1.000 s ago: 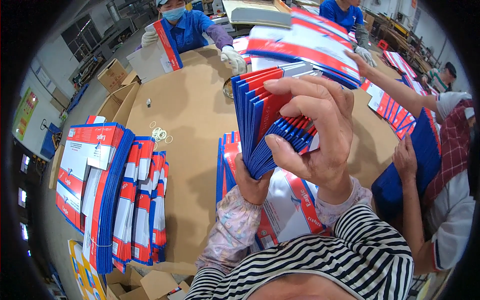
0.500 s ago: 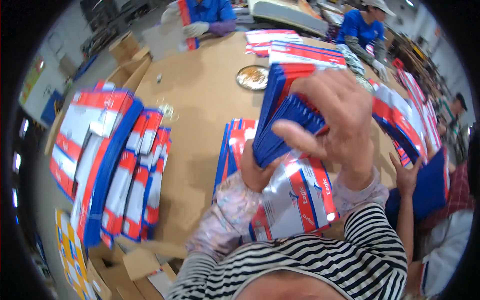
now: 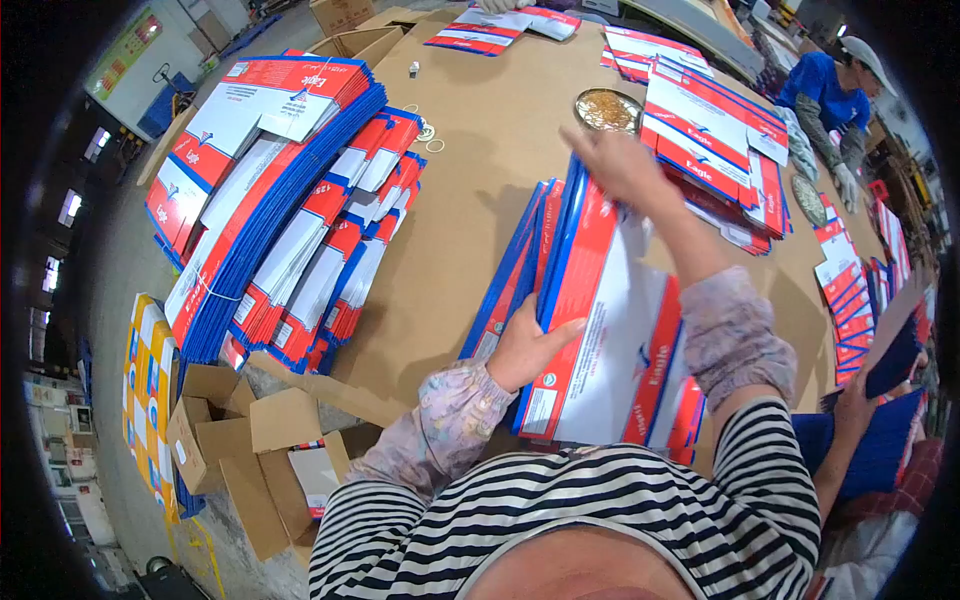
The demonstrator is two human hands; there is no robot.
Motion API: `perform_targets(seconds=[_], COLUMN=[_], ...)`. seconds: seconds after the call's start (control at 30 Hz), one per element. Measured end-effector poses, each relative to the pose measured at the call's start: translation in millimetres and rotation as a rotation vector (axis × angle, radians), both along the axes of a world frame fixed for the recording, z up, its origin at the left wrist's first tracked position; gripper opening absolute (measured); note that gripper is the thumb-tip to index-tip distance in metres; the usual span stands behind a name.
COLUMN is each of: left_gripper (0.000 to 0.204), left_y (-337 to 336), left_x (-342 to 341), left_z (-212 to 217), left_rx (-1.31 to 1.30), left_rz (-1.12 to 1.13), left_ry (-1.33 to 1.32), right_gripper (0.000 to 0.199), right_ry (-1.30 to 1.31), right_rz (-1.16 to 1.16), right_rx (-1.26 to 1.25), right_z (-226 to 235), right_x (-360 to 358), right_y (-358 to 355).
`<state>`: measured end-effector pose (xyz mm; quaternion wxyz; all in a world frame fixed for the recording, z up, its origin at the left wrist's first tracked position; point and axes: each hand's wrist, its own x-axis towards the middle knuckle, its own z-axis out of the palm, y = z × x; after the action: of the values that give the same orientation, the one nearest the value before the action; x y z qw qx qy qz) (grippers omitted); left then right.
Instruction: Sorting, folding, and bundling red, white, and blue paper products labeled Eagle.
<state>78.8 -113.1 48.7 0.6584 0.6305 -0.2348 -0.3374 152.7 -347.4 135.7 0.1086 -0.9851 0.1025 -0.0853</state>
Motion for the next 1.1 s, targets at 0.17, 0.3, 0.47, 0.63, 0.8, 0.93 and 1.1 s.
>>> perform_targets(seconds=[0.17,0.3,0.47,0.63,0.8,0.93,1.1], left_gripper=[0.076,0.074,0.049,0.044,0.038,0.030,0.030], left_y=[13,6,2,15,15,15,23], left_x=[-1,36,73,83,85,86,89], left_z=[-5,-3,-2,-37,-48,-50,-49], left_rx=[0.259,0.054,-0.250,-0.309,-0.271,-0.246,-0.231], left_rz=[0.013,0.159,0.143,0.213,0.201,0.209,0.232], left_ry=[-0.517,-0.407,0.177,0.419,0.530,0.525,0.554], right_gripper=[0.067,0.068,0.068,0.057,0.019,0.018,0.018], right_ry=[-0.037,0.008,0.013,0.185,-0.048,-0.081,-0.233], right_rz=[-0.008,0.126,0.219,0.286,0.591,0.473,0.485], right_rx=[0.291,0.247,0.242,0.891,0.241,0.096,0.015], right_z=[-75,-19,-19,-81,-129,-156,-163], right_x=[14,18,62,158,222,248,250], right_y=[11,36,70,37,49,67,85])
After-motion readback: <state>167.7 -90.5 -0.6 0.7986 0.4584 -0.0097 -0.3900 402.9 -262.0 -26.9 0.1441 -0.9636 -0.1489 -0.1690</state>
